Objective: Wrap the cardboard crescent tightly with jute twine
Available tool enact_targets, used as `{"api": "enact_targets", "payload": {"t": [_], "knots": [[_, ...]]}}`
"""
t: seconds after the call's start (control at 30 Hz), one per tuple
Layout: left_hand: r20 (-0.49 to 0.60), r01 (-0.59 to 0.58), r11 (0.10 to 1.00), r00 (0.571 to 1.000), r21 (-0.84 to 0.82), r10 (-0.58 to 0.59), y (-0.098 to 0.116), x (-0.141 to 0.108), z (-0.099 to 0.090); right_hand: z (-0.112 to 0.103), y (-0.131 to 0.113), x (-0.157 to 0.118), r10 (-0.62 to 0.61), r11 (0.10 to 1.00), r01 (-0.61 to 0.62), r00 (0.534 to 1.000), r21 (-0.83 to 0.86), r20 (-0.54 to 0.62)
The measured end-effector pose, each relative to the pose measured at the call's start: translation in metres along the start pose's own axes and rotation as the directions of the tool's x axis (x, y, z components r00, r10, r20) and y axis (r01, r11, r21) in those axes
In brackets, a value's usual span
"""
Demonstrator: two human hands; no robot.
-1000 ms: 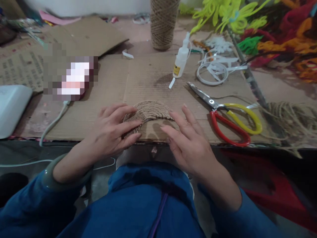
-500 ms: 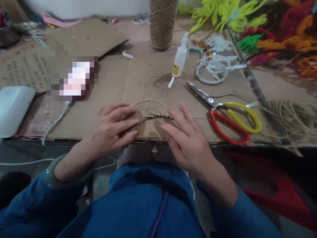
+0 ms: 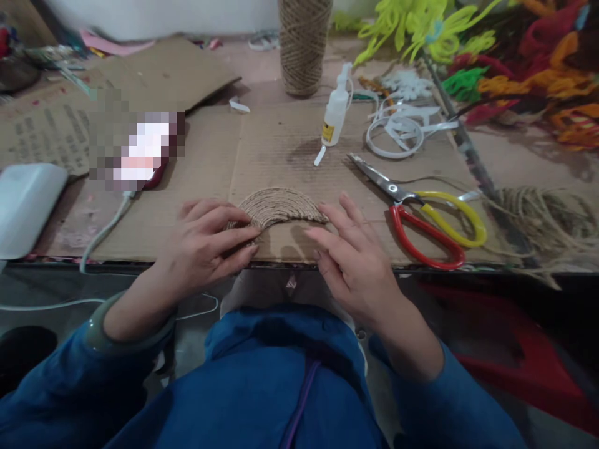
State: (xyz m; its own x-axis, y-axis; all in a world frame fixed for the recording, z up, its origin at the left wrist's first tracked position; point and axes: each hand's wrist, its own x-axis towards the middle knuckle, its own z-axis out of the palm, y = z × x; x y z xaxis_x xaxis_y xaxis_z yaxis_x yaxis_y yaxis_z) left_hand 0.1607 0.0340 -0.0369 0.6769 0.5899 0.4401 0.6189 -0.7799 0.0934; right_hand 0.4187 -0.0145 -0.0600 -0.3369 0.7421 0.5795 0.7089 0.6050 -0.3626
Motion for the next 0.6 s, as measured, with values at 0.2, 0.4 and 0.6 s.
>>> {"api": "enact_targets", "payload": {"t": [0.2,0.4,0.6], "knots": [[0.018,0.015,1.000,1.000,-0.004,-0.014,0.000,0.000,0.002,0.000,0.001,0.000,0.001,1.000,-0.001,1.000,-0.019,-0.002],[-0.125,0.015,0.997,0.992,-0.081,-0.026,0.000,0.000,0.004,0.001,-0.008,0.014,-0.039,0.999,0.040,0.991,0.001,0.129],[-0.190,0.079,0.994,0.977,-0.079,-0.092,0.002,-0.012,-0.002,0.013,-0.009,0.049,-0.014,0.988,0.041,0.984,-0.151,0.176]]}}
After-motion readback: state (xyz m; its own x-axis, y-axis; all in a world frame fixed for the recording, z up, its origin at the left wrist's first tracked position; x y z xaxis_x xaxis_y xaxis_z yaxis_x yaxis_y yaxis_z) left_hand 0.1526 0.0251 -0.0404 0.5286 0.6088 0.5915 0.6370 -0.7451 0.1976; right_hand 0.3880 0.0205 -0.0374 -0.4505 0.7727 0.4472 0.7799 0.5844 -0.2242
